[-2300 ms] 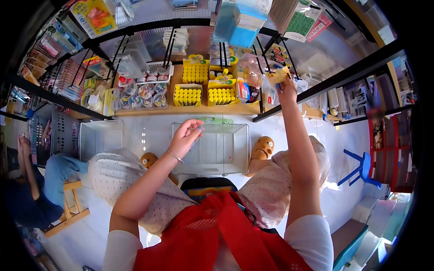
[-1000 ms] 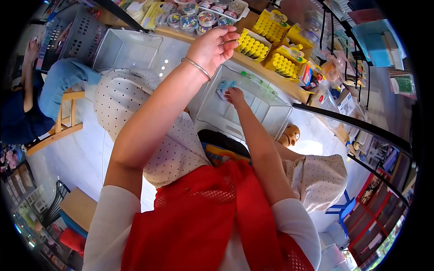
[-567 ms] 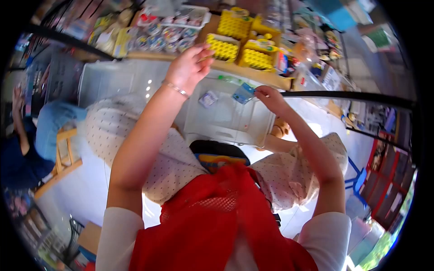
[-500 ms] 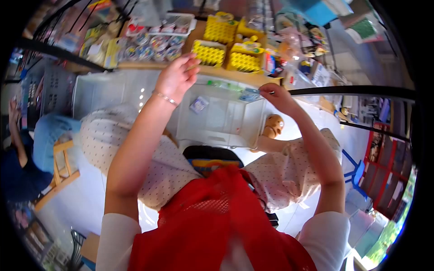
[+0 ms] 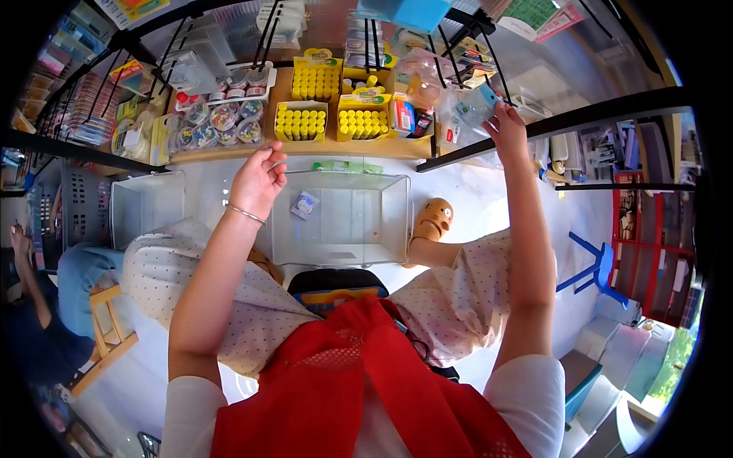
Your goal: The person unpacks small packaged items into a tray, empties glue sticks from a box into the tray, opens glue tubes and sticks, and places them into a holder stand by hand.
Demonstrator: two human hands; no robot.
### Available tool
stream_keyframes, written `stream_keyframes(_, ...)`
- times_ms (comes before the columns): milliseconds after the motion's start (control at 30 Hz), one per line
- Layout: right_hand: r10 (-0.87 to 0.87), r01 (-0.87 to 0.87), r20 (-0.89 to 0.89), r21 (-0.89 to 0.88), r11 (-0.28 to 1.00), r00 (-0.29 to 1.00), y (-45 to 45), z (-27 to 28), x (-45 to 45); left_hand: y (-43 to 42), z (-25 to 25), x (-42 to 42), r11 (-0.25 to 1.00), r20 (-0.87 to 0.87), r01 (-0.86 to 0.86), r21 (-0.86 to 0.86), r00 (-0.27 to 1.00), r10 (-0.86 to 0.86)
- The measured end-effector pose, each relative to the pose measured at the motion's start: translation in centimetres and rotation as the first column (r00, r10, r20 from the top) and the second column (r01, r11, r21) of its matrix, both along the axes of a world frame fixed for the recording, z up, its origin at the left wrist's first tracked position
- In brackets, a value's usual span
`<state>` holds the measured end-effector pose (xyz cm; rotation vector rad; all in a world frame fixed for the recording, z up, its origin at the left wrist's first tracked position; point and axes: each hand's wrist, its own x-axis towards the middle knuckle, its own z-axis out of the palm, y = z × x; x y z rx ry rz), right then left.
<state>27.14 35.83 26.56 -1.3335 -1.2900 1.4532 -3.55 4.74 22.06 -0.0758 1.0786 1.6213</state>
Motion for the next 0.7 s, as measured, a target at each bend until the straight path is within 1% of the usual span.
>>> stream_keyframes(33,-0.049,0.039,0.136,0.076,0.996,0.989,1.2,-1.4,0.4,0.0,0.0,0.1,1.0,0.0,0.003,-0.007,1.0,-0.003)
stream_keyframes(67,-0.094,0.068,0.172,0.153,0.986,0.981,1.6,-2.1,0.1,0.0,0.0,0.2,1.0,0.002,0.006,-0.014,1.0,-0.006)
stream_keyframes(133,-0.2,0.17,0.167,0.178,0.969,0.966,1.0,-2.4,-0.6,0.1,0.0,0.6,0.999,-0.002,0.029,-0.019,1.0,-0.029)
stream_keyframes(167,-0.226,0.208,0.178,0.118,0.971,0.958,0.8,-2.0,-0.9,0.1,0.1,0.7,0.999,-0.005,0.04,-0.023,0.999,-0.04)
stream_keyframes(267,-0.216,0.173,0.219,0.201,0.964,0.951,1.8,-2.9,-1.0,0.1,-0.3,0.8,0.998,0.014,0.058,-0.029,0.998,-0.057)
stream_keyframes(300,-0.221,0.183,0.169,0.212,0.96,0.961,2.2,-3.5,-1.2,0.1,-0.3,0.8,0.998,0.008,0.056,-0.03,0.998,-0.056)
stream_keyframes(400,-0.222,0.187,0.166,0.203,0.961,0.961,3.0,-4.4,-1.1,-0.1,-0.1,0.6,0.998,-0.006,0.043,-0.042,0.999,-0.044)
stream_keyframes(433,-0.212,0.183,0.131,0.203,0.962,0.968,3.3,-4.7,-1.1,-0.1,0.0,0.6,0.998,-0.01,0.038,-0.048,0.999,-0.039)
stream_keyframes(533,-0.197,0.184,0.09,0.132,0.974,0.976,5.1,-5.7,-1.2,-0.6,-0.2,0.4,0.998,0.007,0.056,-0.038,0.998,-0.056)
stream_keyframes(600,-0.174,0.162,0.102,0.111,0.981,0.979,6.3,-6.8,-1.3,-0.1,-0.4,0.2,0.997,0.014,0.077,-0.005,0.997,-0.077)
stream_keyframes(633,-0.293,0.296,0.092,-0.03,0.955,0.952,6.4,-7.2,-2.1,-0.1,-0.4,0.2,0.996,0.016,0.089,0.003,0.996,-0.089)
stream_keyframes(700,-0.292,0.304,0.084,-0.253,0.919,0.953,4.0,-7.2,-3.6,-0.4,-0.9,0.5,0.995,0.03,0.097,0.007,0.995,-0.098)
